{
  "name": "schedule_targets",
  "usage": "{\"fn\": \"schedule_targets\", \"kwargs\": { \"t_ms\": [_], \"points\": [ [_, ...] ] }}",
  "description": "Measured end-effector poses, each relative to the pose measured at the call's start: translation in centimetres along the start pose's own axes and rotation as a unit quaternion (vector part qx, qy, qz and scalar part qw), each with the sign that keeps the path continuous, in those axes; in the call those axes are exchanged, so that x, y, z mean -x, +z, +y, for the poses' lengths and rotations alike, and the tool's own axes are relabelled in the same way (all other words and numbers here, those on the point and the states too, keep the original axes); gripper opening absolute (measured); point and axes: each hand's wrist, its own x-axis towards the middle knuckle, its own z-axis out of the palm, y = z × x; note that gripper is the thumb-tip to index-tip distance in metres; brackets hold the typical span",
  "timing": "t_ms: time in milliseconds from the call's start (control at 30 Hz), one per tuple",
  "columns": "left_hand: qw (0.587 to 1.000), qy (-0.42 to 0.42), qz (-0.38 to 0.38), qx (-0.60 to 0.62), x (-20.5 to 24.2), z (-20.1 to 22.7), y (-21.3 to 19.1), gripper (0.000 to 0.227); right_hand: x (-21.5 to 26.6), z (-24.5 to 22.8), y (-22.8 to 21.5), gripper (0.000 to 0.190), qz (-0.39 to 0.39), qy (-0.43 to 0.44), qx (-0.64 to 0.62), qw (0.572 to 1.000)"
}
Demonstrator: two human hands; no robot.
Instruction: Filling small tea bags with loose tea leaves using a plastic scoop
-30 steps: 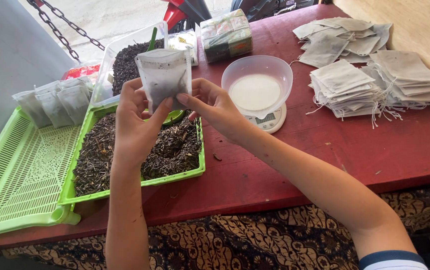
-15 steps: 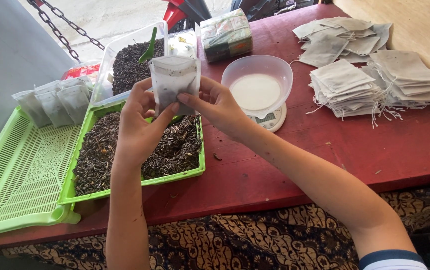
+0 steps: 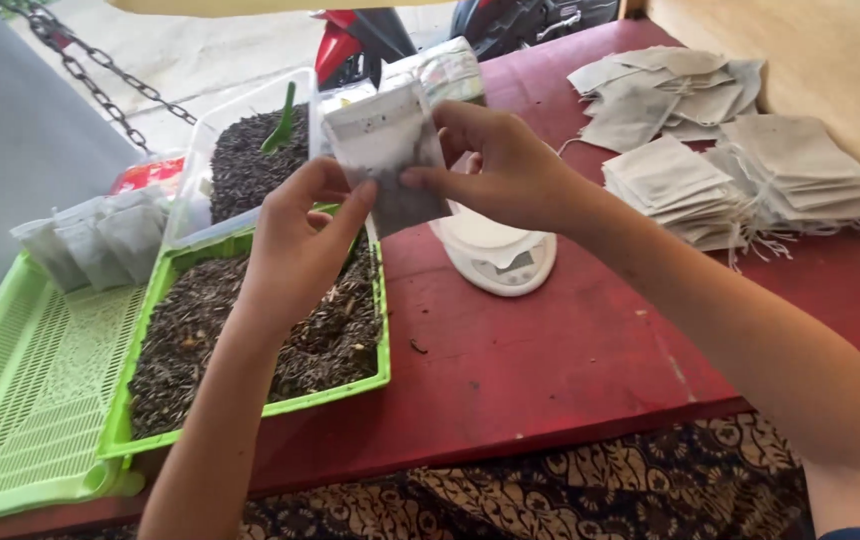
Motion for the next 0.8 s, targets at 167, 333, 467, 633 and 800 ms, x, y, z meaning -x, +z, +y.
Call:
{"fn": "schedule_targets", "kwargs": {
  "t_ms": [167, 333, 467, 633, 800],
  "points": [
    [0.998, 0.03, -0.002, -0.059, -4.5, -3.0, 3.7, 0.024, -0.4, 4.2, -2.8, 0.027, 0.001, 0.036, 0.055, 0.998],
    [0.991, 0.055, -0.011, -0.123, -7.3, -5.3, 7.4, 0.027, -1.0, 8.0, -4.7, 0.032, -0.013, 0.076, 0.133, 0.988],
    [0.981, 0.032, -0.041, -0.186, -8.7, -7.3, 10.1, 0.03, -1.1, 10.2, -5.7, 0.034, -0.049, 0.123, 0.185, 0.974],
    [0.979, 0.043, -0.057, -0.191, -9.2, -8.0, 11.1, 0.024, -1.2, 12.3, -5.9, 0.031, -0.07, 0.162, 0.192, 0.965],
    [0.959, 0.103, -0.044, -0.26, -9.2, -9.2, 11.4, 0.019, -1.8, 13.3, -5.1, 0.033, -0.087, 0.149, 0.211, 0.962]
  ]
}}
